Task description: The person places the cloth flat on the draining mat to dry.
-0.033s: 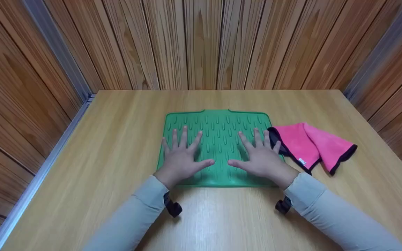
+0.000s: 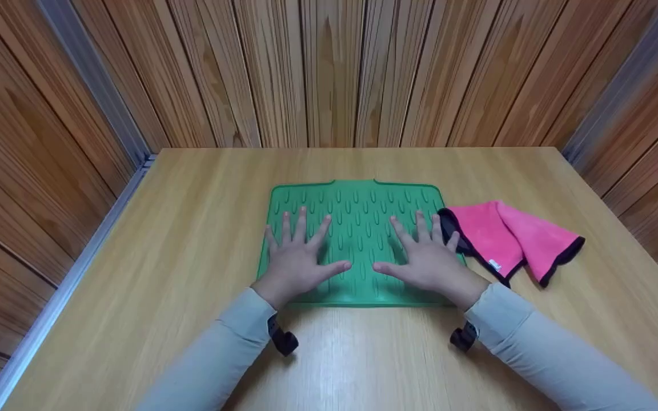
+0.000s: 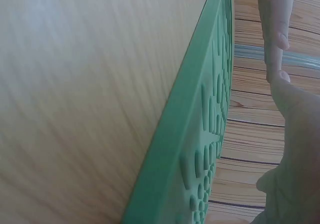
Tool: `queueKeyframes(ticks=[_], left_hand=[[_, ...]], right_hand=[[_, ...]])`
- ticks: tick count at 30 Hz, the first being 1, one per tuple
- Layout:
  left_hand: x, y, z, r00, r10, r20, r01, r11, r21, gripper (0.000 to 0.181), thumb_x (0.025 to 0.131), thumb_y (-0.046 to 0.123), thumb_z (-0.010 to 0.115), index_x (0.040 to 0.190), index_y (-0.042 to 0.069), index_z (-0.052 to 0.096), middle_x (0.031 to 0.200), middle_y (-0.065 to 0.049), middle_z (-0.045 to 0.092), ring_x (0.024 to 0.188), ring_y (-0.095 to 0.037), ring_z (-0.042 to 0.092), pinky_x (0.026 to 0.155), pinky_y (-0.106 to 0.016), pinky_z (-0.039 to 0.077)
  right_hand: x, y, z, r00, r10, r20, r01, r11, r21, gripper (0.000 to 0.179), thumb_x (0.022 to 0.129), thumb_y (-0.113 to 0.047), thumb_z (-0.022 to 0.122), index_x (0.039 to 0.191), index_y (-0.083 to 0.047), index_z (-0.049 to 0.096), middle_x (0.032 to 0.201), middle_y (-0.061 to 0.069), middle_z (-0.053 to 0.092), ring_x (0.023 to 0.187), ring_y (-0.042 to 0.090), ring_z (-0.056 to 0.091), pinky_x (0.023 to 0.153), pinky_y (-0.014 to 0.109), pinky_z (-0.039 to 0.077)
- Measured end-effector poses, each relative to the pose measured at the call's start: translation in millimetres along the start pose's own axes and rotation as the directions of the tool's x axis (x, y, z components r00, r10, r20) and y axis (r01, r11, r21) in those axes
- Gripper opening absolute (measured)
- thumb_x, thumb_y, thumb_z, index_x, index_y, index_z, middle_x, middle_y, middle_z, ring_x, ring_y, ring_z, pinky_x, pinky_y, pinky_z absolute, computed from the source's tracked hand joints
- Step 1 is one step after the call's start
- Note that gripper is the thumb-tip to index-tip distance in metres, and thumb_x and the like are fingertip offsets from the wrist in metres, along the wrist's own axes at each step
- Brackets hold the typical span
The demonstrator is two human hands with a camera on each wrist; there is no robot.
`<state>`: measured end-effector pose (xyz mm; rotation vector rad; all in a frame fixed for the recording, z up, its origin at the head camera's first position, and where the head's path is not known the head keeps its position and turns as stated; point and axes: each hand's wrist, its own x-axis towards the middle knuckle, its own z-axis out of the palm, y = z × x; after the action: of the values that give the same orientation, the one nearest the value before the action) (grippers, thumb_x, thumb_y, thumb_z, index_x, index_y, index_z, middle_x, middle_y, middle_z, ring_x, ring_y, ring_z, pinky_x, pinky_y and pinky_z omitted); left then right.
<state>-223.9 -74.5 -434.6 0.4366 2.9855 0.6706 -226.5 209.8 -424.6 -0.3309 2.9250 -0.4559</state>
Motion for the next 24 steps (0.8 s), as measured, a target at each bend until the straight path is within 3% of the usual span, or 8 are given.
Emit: queueKeyframes(ticks=[5, 11, 18, 24], left_hand=[[5.3, -6.0, -3.5, 1.0, -0.006, -0.015, 0.005, 1.0, -0.019, 0.1, 0.102, 0.075, 0.064, 0.181, 0.03, 0.024, 0.191, -0.024, 0.002, 0.175, -0.061, -0.005, 0.133, -0.088, -0.006], [4.5, -22.2, -1.9, 0.999, -0.036, -0.014, 0.035, 0.997, -0.067, 0.097, 0.103, 0.07, 0.065, 0.181, 0.027, 0.026, 0.191, -0.026, 0.002, 0.174, -0.062, -0.002, 0.133, -0.088, -0.005], [0.3, -51.6, 1.0, 0.993, -0.094, -0.07, 0.084, 0.986, -0.144, 0.095, 0.104, 0.064, 0.069, 0.18, 0.021, 0.031, 0.189, -0.031, 0.005, 0.173, -0.065, 0.006, 0.136, -0.085, 0.009], [1.5, -68.0, 3.8, 0.988, -0.142, -0.068, 0.131, 0.98, -0.149, 0.098, 0.103, 0.065, 0.069, 0.18, 0.018, 0.031, 0.187, -0.036, 0.006, 0.172, -0.065, 0.011, 0.137, -0.08, 0.017]], right_hand=[[1.1, 1, -7, 0.999, 0.005, -0.052, -0.003, 0.999, 0.047, 0.111, 0.101, -0.078, 0.062, 0.183, -0.023, 0.012, 0.187, 0.034, -0.002, 0.171, 0.067, -0.01, 0.126, 0.094, -0.005], [-1.3, 18, -15, 0.991, 0.05, -0.123, -0.03, 0.987, 0.157, 0.109, 0.104, -0.077, 0.06, 0.184, -0.025, 0.008, 0.189, 0.03, 0.003, 0.173, 0.064, -0.006, 0.132, 0.088, -0.002], [6.7, 57, -28, 0.962, 0.139, -0.235, -0.089, 0.973, 0.211, 0.113, 0.105, -0.079, 0.056, 0.183, -0.015, 0.005, 0.187, 0.033, 0.013, 0.173, 0.062, 0.005, 0.138, 0.081, 0.001], [10.4, 103, -42, 0.928, 0.21, -0.308, -0.153, 0.968, 0.201, 0.118, 0.104, -0.081, 0.056, 0.182, -0.007, 0.006, 0.182, 0.041, 0.018, 0.168, 0.069, 0.011, 0.134, 0.086, 0.004]])
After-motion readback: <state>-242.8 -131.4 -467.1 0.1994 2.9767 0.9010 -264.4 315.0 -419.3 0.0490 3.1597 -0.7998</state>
